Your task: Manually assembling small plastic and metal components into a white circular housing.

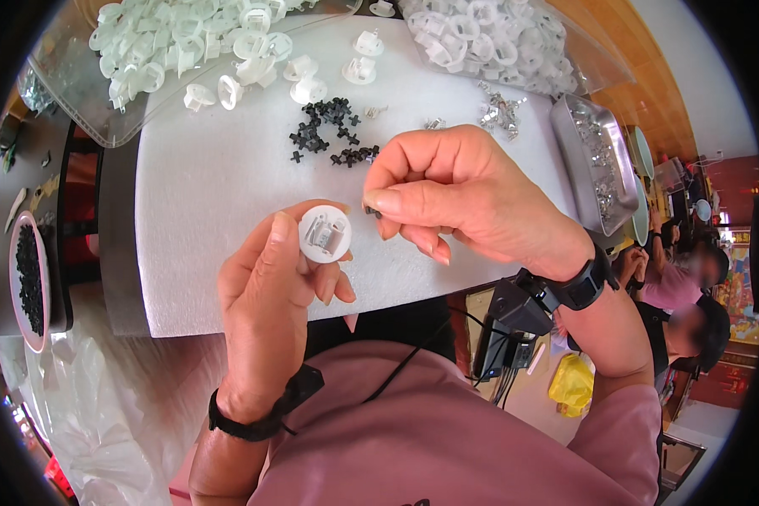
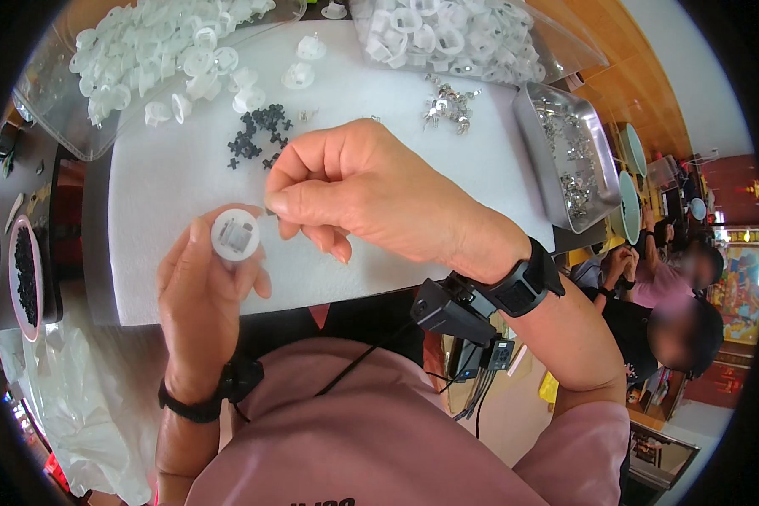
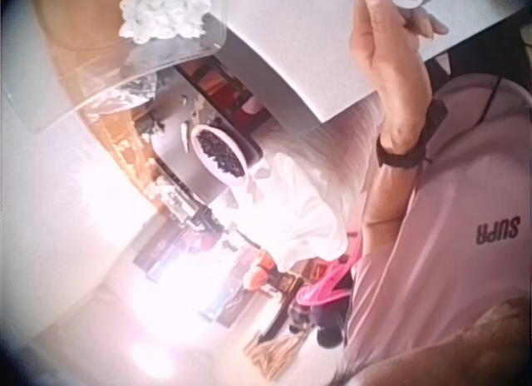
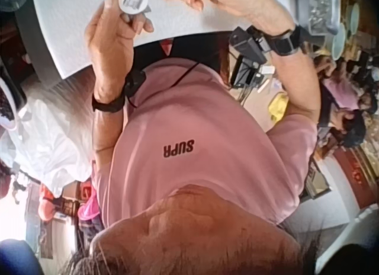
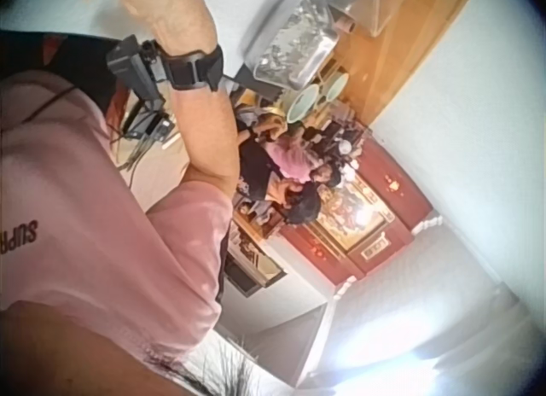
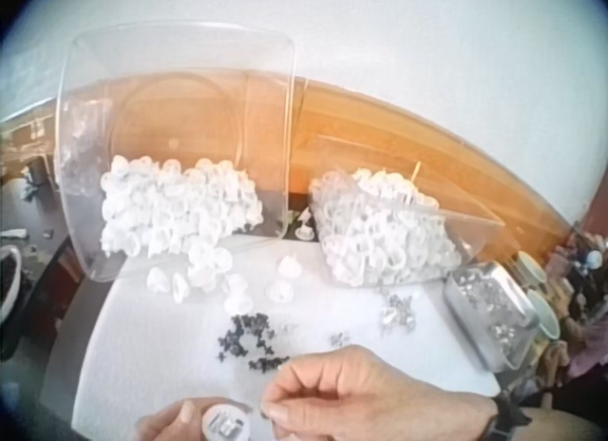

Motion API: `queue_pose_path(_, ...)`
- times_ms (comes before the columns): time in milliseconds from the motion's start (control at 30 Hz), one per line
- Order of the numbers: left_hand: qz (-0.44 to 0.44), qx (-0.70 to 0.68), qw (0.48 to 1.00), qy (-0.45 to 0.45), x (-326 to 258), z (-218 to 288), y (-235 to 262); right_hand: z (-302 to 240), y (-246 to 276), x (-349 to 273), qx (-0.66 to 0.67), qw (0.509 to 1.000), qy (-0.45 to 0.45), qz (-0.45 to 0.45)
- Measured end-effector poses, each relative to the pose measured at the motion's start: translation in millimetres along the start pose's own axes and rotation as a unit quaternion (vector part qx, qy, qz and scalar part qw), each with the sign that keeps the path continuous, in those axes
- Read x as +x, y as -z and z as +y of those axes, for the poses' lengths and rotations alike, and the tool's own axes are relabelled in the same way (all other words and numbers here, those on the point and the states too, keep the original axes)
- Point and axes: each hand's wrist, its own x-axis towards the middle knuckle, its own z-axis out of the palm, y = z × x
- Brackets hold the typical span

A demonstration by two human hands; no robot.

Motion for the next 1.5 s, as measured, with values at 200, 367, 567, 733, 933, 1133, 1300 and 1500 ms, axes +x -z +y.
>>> queue_pose_path(200,-0.009,0.016,1.000,0.015,-2.3,1.8,2.3,-6.5,-4.2,1.4,-0.063,0.997,0.033,-0.005)
queue_pose_path(367,-0.025,0.029,0.999,0.028,-4.2,3.9,1.1,-17.0,-6.6,8.0,-0.240,0.966,0.086,-0.052)
queue_pose_path(567,-0.028,0.001,0.999,0.028,-2.9,-0.8,5.7,-17.2,-13.3,16.5,-0.399,0.898,0.181,-0.047)
queue_pose_path(733,-0.003,0.040,0.998,0.042,-3.5,5.3,4.1,-23.0,-18.1,22.4,-0.407,0.899,0.152,-0.055)
queue_pose_path(933,0.022,0.083,0.995,0.059,-3.0,10.9,1.4,-26.5,-21.4,19.6,-0.405,0.908,0.098,-0.041)
queue_pose_path(1133,0.032,0.090,0.994,0.046,-2.1,8.7,2.5,-5.5,-22.5,16.4,-0.457,0.857,0.239,-0.007)
queue_pose_path(1300,0.022,0.077,0.997,0.014,-2.7,7.5,1.0,-1.3,-23.3,14.5,-0.436,0.874,0.216,0.009)
queue_pose_path(1500,0.022,0.049,0.999,0.007,-3.3,6.8,0.5,1.7,-25.8,14.3,-0.348,0.909,0.225,0.040)
